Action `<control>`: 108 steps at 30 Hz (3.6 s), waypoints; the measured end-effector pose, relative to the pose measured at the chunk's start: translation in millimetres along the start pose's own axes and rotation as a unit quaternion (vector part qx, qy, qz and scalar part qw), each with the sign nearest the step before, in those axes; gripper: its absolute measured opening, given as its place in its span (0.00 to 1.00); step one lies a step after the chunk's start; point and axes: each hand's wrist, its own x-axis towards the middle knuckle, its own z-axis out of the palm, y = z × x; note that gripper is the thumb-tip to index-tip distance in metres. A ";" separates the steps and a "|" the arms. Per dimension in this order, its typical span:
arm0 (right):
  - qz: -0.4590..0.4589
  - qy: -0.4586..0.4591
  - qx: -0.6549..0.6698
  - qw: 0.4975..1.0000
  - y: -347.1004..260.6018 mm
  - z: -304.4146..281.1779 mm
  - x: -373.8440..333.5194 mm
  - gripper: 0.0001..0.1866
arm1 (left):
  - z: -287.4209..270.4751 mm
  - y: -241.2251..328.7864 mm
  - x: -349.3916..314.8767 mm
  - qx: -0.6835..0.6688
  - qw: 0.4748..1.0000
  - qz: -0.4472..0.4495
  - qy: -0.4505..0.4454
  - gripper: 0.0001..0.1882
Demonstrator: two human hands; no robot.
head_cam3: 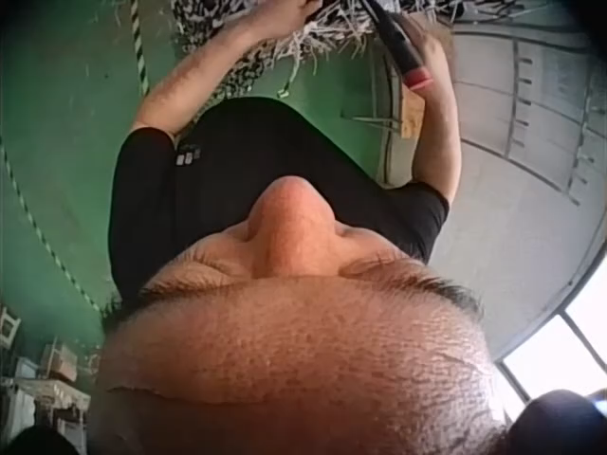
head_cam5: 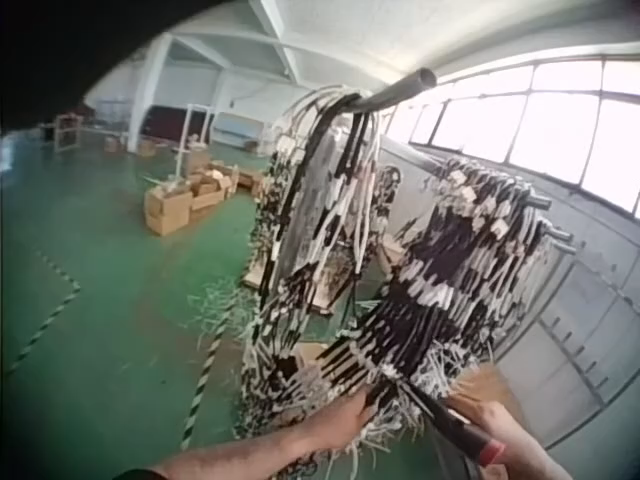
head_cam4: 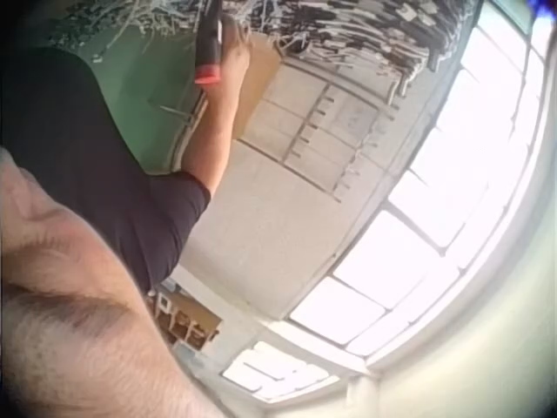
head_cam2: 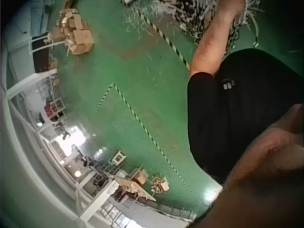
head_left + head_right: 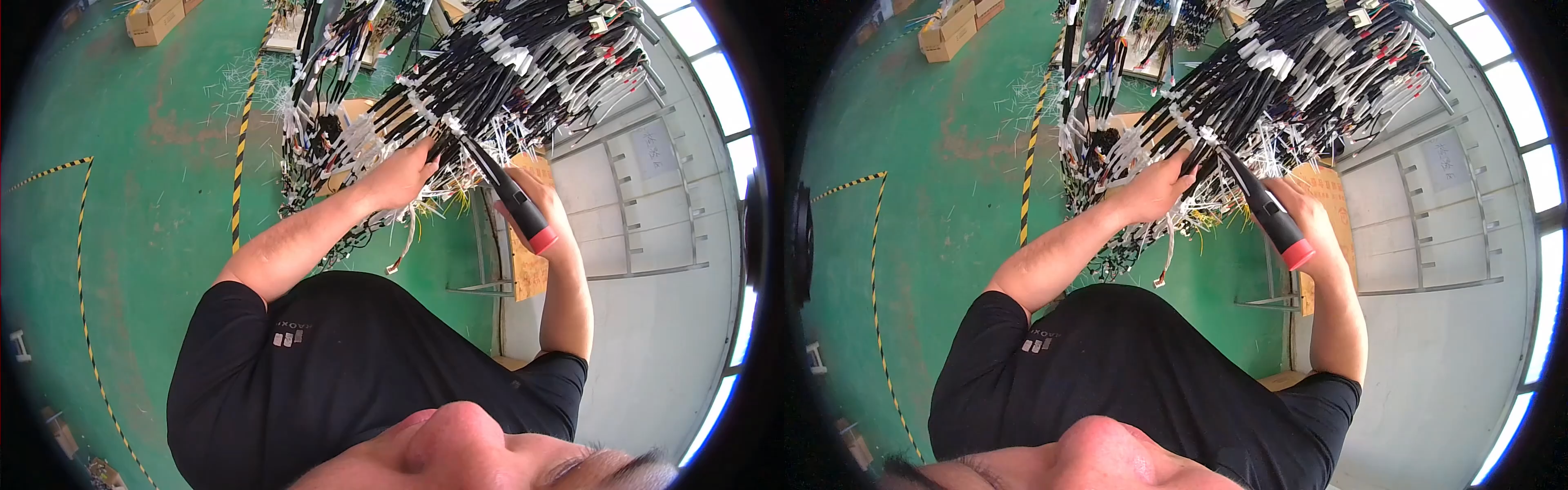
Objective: Tighten and trim cable ties on wire harness bundles using a specialized tensioning tool.
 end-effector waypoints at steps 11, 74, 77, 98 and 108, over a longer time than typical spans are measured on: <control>0.007 0.079 -0.140 0.987 29.1 30.3 -18.0 0.21 | 0.8 -21.7 12.6 -0.055 0.998 -0.012 0.002 0.18; 0.086 -0.083 -0.078 0.990 -16.9 -16.4 11.8 0.22 | 14.9 -6.5 11.5 0.072 0.975 0.078 0.194 0.16; 0.085 -0.084 -0.087 0.989 -11.3 -15.0 13.0 0.21 | 10.2 -8.1 13.7 -0.038 0.990 0.015 0.135 0.12; 0.092 0.202 0.218 0.950 74.9 118.4 -70.5 0.25 | -11.0 -32.3 21.2 -0.258 0.955 -0.093 -0.111 0.31; 0.098 0.170 0.255 0.947 103.8 183.6 -112.3 0.27 | -11.1 -106.3 25.4 -0.363 0.890 -0.109 -0.253 0.66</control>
